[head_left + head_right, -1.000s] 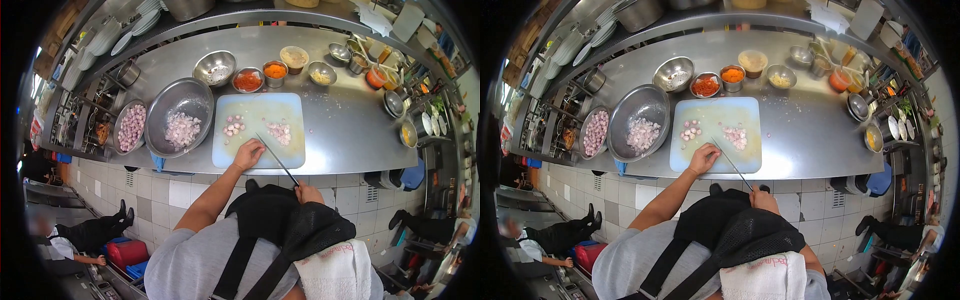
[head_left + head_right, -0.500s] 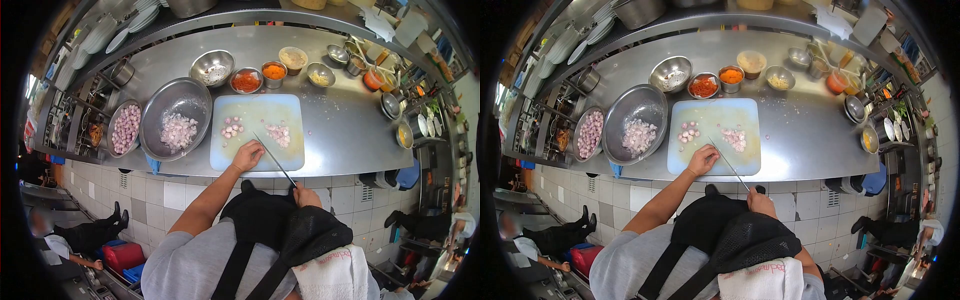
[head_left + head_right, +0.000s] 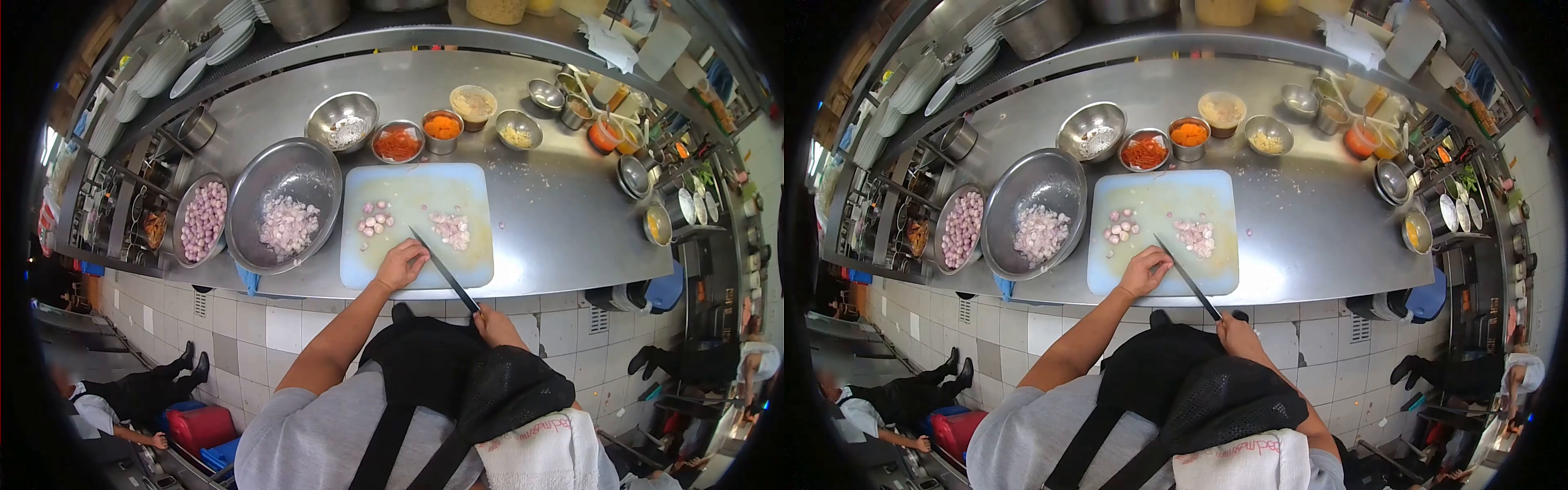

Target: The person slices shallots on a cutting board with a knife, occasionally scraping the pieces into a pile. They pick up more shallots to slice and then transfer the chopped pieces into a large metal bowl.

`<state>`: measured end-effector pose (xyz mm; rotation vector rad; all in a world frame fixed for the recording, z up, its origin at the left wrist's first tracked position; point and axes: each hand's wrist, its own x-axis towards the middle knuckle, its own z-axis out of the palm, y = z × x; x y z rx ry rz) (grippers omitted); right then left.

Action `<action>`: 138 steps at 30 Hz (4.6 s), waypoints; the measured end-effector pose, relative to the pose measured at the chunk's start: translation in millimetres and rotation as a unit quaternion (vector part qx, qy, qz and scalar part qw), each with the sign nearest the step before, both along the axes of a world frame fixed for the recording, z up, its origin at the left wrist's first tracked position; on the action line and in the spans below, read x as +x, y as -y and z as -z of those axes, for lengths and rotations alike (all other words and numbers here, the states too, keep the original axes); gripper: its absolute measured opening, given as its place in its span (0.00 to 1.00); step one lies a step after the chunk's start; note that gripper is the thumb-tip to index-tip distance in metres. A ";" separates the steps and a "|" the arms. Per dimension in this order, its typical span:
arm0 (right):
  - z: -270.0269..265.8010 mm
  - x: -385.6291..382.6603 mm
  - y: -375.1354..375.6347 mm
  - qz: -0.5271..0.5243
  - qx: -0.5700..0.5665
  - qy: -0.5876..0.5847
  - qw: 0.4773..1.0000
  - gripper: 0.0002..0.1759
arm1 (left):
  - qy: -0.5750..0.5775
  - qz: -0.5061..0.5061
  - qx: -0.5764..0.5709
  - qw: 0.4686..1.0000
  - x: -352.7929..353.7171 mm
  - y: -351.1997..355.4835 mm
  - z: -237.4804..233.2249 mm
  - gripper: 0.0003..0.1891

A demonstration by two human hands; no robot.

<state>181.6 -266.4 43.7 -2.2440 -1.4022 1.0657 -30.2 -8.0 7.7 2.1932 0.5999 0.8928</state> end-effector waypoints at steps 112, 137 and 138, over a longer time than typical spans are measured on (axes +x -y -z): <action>-7.5 -14.6 -0.5 -0.028 0.047 0.111 0.992 0.15 | -0.124 0.033 0.051 0.990 2.6 -3.4 -16.4 0.05; 6.5 5.2 -3.8 -0.033 0.046 0.078 0.995 0.15 | -0.073 0.016 0.075 0.994 -0.6 -5.2 -6.0 0.06; 5.1 5.3 -7.1 -0.034 0.050 0.063 0.996 0.16 | -0.073 0.015 0.074 0.994 -1.9 -5.1 -3.2 0.06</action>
